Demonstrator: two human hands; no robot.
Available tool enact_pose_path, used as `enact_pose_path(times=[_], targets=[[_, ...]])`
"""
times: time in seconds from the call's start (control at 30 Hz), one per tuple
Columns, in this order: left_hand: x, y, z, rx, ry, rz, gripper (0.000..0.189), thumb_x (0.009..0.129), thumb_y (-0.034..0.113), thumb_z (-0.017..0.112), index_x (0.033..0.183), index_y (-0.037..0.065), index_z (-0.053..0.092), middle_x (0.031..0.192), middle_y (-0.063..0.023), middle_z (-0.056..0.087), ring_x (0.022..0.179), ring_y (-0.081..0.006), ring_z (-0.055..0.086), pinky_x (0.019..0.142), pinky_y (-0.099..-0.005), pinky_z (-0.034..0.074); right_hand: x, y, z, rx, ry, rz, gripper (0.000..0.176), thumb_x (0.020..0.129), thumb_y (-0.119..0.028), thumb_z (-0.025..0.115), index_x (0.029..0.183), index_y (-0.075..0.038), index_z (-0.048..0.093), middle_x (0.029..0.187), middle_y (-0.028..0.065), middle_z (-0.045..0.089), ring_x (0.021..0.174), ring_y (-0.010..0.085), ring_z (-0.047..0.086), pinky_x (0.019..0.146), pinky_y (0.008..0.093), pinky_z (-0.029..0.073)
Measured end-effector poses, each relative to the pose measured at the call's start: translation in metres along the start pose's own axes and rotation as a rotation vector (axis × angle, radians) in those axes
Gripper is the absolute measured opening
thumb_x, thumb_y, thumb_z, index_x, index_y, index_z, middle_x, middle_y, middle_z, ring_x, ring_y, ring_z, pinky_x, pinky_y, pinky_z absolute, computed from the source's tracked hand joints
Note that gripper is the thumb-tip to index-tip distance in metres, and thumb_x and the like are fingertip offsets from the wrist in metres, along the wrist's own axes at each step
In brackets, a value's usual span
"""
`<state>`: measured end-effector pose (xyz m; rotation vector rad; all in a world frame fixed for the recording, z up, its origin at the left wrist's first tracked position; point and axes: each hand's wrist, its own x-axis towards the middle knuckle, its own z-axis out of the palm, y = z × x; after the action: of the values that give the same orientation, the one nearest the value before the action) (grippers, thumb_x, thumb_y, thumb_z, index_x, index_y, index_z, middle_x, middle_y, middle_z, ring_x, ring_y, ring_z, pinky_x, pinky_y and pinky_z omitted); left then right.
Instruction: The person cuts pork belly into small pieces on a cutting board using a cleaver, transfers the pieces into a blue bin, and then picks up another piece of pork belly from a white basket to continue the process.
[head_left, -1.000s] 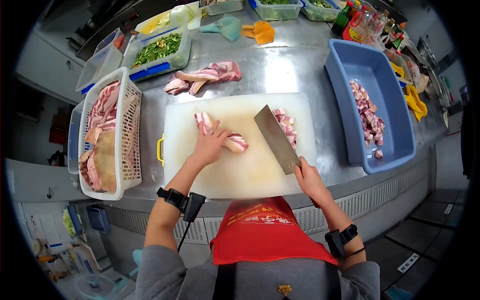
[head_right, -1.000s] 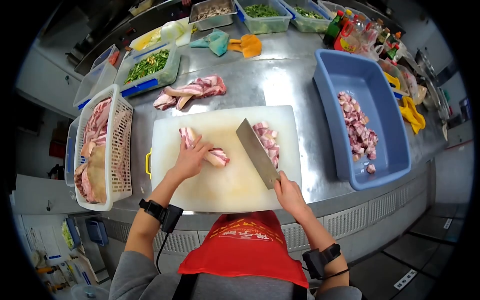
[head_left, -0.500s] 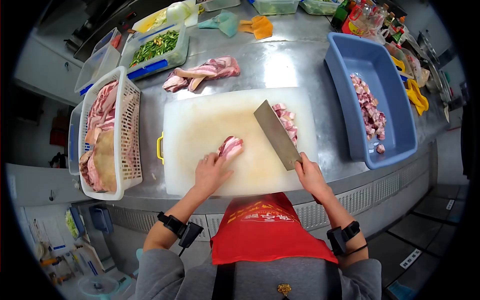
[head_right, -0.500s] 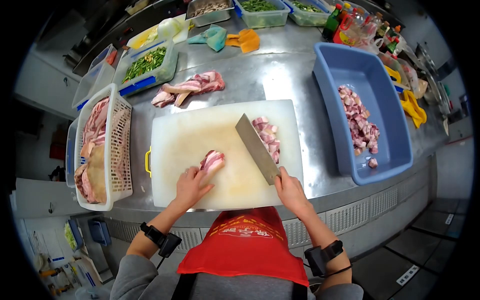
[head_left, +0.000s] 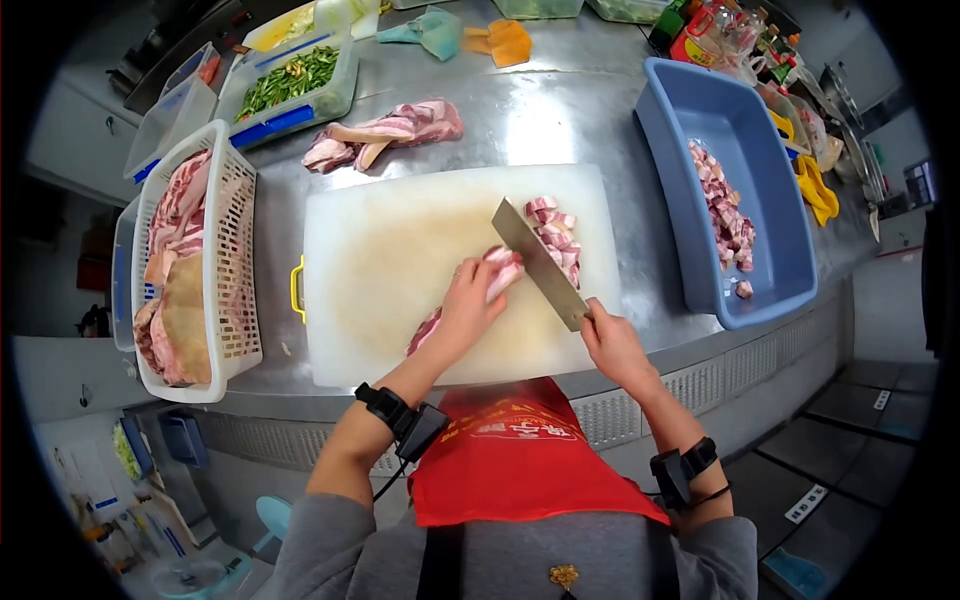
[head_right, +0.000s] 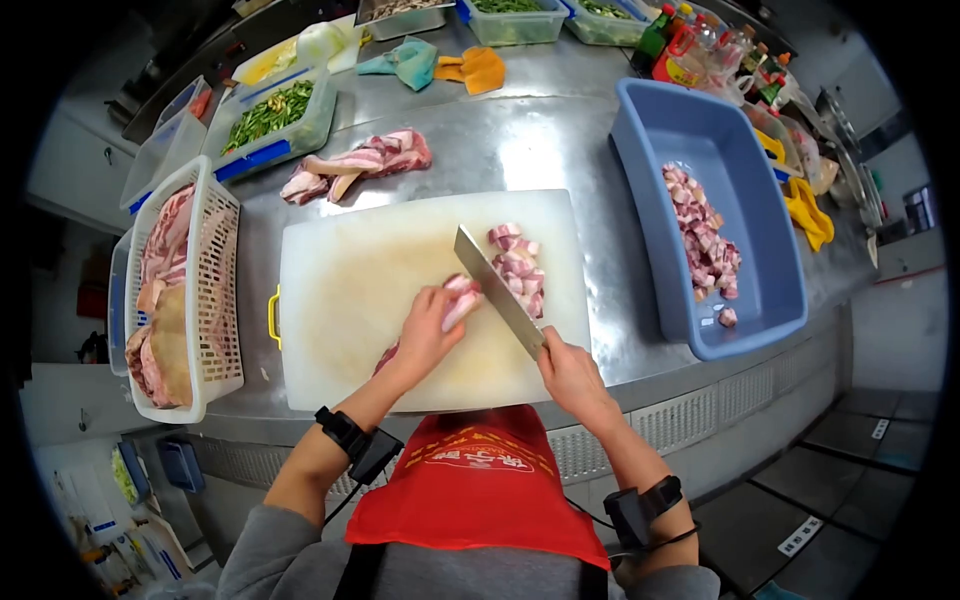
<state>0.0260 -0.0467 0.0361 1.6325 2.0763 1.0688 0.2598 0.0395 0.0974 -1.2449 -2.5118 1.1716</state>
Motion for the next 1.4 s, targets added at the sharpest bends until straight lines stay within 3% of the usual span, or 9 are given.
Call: enact_pose_path(times=[0.07, 0.17, 0.27, 0.37, 0.47, 0.57, 0.87, 1.1, 1.4], targets=[[-0.005, -0.012, 0.006, 0.221, -0.061, 0.078, 0.046, 0.071, 0.010, 0.071, 0.114, 0.005, 0.055, 0.115, -0.0156, 0.053, 0.105, -0.0369, 0.054, 0.088, -0.0435, 0.047, 0.001, -0.005, 0.000, -0.067, 0.032, -0.032, 0.014, 0.093, -0.010, 0.051, 0.103, -0.002, 0.047, 0.075, 0.0248, 0.062, 0.071, 0.0467, 0.059, 0.061, 0.0537, 0.045], [-0.012, -0.003, -0.004, 0.169, -0.006, -0.004, 0.051, 0.070, 0.014, 0.075, 0.118, 0.007, 0.056, 0.120, -0.0151, 0.051, 0.110, -0.0364, 0.050, 0.090, -0.0447, 0.045, 0.002, -0.001, 0.003, -0.106, 0.065, -0.034, 0.016, 0.092, -0.010, 0.052, 0.105, -0.003, 0.048, 0.076, 0.0236, 0.063, 0.071, 0.0456, 0.060, 0.061, 0.0537, 0.047], [-0.026, -0.036, 0.003, 0.171, -0.160, 0.085, 0.048, 0.071, 0.016, 0.077, 0.115, 0.007, 0.060, 0.123, -0.0159, 0.050, 0.112, -0.0364, 0.049, 0.091, -0.0452, 0.045, 0.010, 0.001, 0.000, -0.133, 0.102, -0.025, 0.016, 0.092, -0.010, 0.052, 0.106, -0.003, 0.048, 0.076, 0.0232, 0.063, 0.070, 0.0448, 0.061, 0.061, 0.0535, 0.047], [-0.017, -0.017, -0.009, 0.141, -0.082, 0.122, 0.039, 0.073, 0.016, 0.074, 0.109, 0.007, 0.062, 0.125, -0.0145, 0.049, 0.110, -0.0337, 0.050, 0.090, -0.0447, 0.044, 0.013, -0.006, -0.006, -0.129, 0.075, -0.019, 0.016, 0.092, -0.011, 0.052, 0.106, -0.003, 0.048, 0.075, 0.0232, 0.063, 0.069, 0.0441, 0.061, 0.061, 0.0531, 0.047], [0.002, -0.001, -0.004, 0.062, 0.095, 0.187, 0.034, 0.073, 0.011, 0.074, 0.105, 0.006, 0.064, 0.120, -0.0127, 0.053, 0.107, -0.0325, 0.053, 0.089, -0.0438, 0.046, 0.008, -0.008, -0.002, -0.158, 0.054, -0.083, 0.017, 0.092, -0.011, 0.052, 0.107, -0.003, 0.049, 0.073, 0.0230, 0.062, 0.068, 0.0436, 0.061, 0.060, 0.0527, 0.047], [0.004, -0.024, 0.015, 0.050, -0.019, 0.205, 0.030, 0.075, 0.009, 0.074, 0.102, 0.005, 0.064, 0.115, -0.0140, 0.056, 0.104, -0.0346, 0.055, 0.087, -0.0423, 0.049, 0.002, -0.009, 0.005, -0.161, 0.056, -0.124, 0.018, 0.092, -0.011, 0.051, 0.110, -0.005, 0.049, 0.073, 0.0223, 0.062, 0.067, 0.0433, 0.061, 0.060, 0.0526, 0.048], [0.002, -0.022, 0.020, 0.009, 0.016, 0.101, 0.024, 0.076, 0.007, 0.073, 0.098, 0.004, 0.064, 0.108, -0.0134, 0.058, 0.098, -0.0334, 0.057, 0.083, -0.0411, 0.050, -0.016, -0.039, -0.025, -0.227, -0.056, -0.080, 0.023, 0.092, -0.012, 0.051, 0.114, -0.007, 0.048, 0.078, 0.0206, 0.063, 0.067, 0.0431, 0.061, 0.060, 0.0519, 0.049], [0.005, -0.024, 0.021, 0.003, 0.030, 0.131, 0.022, 0.075, 0.006, 0.073, 0.096, 0.004, 0.065, 0.101, -0.0125, 0.060, 0.095, -0.0338, 0.058, 0.080, -0.0412, 0.050, -0.007, -0.051, -0.024, -0.355, -0.168, -0.035, 0.022, 0.089, -0.010, 0.051, 0.110, -0.004, 0.047, 0.077, 0.0212, 0.063, 0.065, 0.0418, 0.063, 0.060, 0.0514, 0.052], [0.001, -0.023, 0.020, 0.002, 0.003, 0.123, 0.025, 0.075, 0.005, 0.073, 0.098, 0.002, 0.064, 0.102, -0.0135, 0.060, 0.096, -0.0344, 0.058, 0.081, -0.0416, 0.050, 0.069, -0.043, 0.035, -0.276, -0.027, -0.196, 0.022, 0.088, -0.010, 0.050, 0.109, -0.005, 0.048, 0.078, 0.0215, 0.062, 0.067, 0.0415, 0.064, 0.060, 0.0506, 0.052]])
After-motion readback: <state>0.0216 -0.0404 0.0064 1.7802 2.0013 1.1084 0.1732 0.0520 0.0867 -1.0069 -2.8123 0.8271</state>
